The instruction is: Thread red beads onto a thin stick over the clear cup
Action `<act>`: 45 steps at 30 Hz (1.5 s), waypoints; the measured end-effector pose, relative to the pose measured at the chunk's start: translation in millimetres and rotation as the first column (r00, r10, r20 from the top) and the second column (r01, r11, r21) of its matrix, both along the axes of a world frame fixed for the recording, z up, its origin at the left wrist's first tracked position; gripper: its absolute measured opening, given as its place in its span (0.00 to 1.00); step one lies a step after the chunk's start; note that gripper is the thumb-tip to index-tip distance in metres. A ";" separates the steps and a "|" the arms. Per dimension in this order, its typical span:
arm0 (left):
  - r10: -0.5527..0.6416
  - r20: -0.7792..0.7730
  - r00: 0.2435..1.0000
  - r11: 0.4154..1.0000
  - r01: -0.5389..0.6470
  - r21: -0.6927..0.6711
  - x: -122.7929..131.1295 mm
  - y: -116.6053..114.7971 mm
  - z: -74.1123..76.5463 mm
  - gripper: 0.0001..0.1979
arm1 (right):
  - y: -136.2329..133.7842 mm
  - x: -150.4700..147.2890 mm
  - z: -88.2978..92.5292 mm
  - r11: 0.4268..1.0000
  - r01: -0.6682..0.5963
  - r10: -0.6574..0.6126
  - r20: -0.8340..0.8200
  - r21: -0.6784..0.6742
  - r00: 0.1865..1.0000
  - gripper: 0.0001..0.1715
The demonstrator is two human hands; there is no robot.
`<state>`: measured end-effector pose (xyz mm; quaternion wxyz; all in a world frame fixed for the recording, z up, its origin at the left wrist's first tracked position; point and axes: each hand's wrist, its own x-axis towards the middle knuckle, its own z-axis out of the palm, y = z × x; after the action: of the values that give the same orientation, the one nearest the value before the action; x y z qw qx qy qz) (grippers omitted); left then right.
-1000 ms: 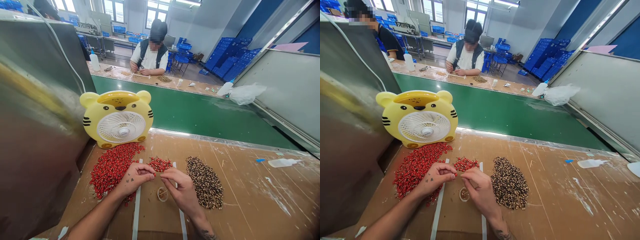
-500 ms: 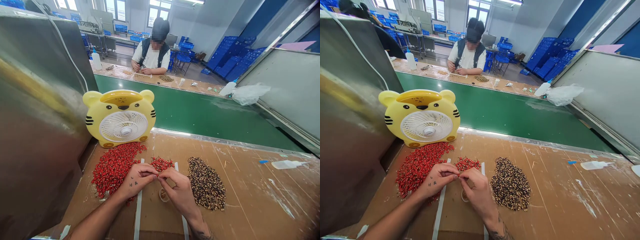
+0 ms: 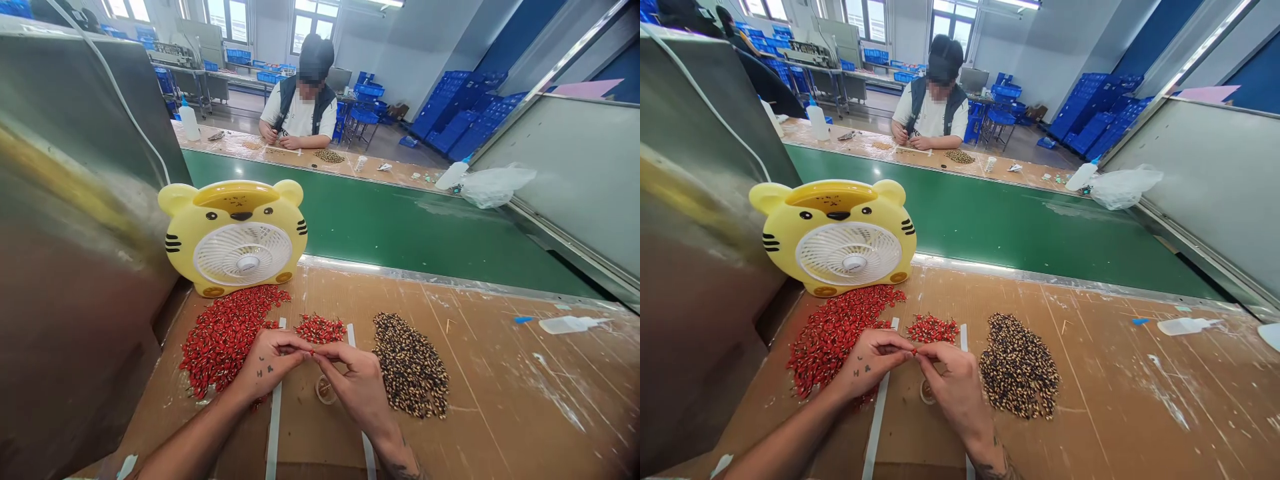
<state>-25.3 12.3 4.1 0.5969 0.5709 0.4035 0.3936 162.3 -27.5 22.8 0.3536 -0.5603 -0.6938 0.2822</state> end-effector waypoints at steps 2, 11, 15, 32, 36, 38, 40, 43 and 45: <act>-0.004 -0.014 1.000 1.000 0.004 0.012 0.4 -0.8 -0.9 0.07 | -0.1 -0.9 0.8 1.000 -0.002 0.001 0.005 0.011 1.000 0.07; 0.000 -0.091 0.996 0.996 0.008 0.092 3.1 -1.0 -7.4 0.07 | 4.6 -3.2 6.1 0.998 -0.044 0.040 -0.067 -0.049 0.997 0.07; 0.025 -0.270 0.962 0.978 0.033 0.208 2.3 4.9 -2.9 0.10 | 7.6 12.8 4.2 1.000 0.024 -0.025 -0.093 -0.016 0.995 0.08; 0.216 -0.704 0.677 0.801 0.290 0.524 12.7 53.2 12.4 0.16 | -20.9 58.5 -14.6 0.995 0.046 -0.053 -0.075 -0.087 0.996 0.11; 0.201 -0.840 0.505 0.830 0.367 0.419 -30.1 54.0 32.2 0.14 | -22.2 58.6 -17.1 0.985 -0.008 -0.017 -0.144 -0.170 0.989 0.08; 0.127 -0.887 0.444 0.826 0.448 0.342 -40.1 47.5 38.7 0.13 | -21.1 57.2 -19.0 0.982 -0.035 0.008 -0.149 -0.183 0.989 0.07; 0.084 -0.911 0.404 0.818 0.494 0.294 -39.7 40.5 41.6 0.13 | -19.5 54.9 -20.9 0.982 -0.051 0.026 -0.136 -0.184 0.990 0.06; 0.072 -0.930 0.362 0.806 0.528 0.268 -28.6 36.9 41.0 0.14 | -18.2 52.0 -22.5 0.982 -0.068 0.050 -0.105 -0.178 0.993 0.06; 0.061 -0.940 0.337 0.788 0.562 0.253 -21.2 39.6 39.2 0.13 | -18.6 51.1 -22.0 0.981 -0.079 0.066 -0.082 -0.175 0.994 0.08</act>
<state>-46.5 51.9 43.2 0.1383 0.8897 0.4352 0.0032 213.4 -46.1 0.8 0.3175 -0.5529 -0.6718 0.3770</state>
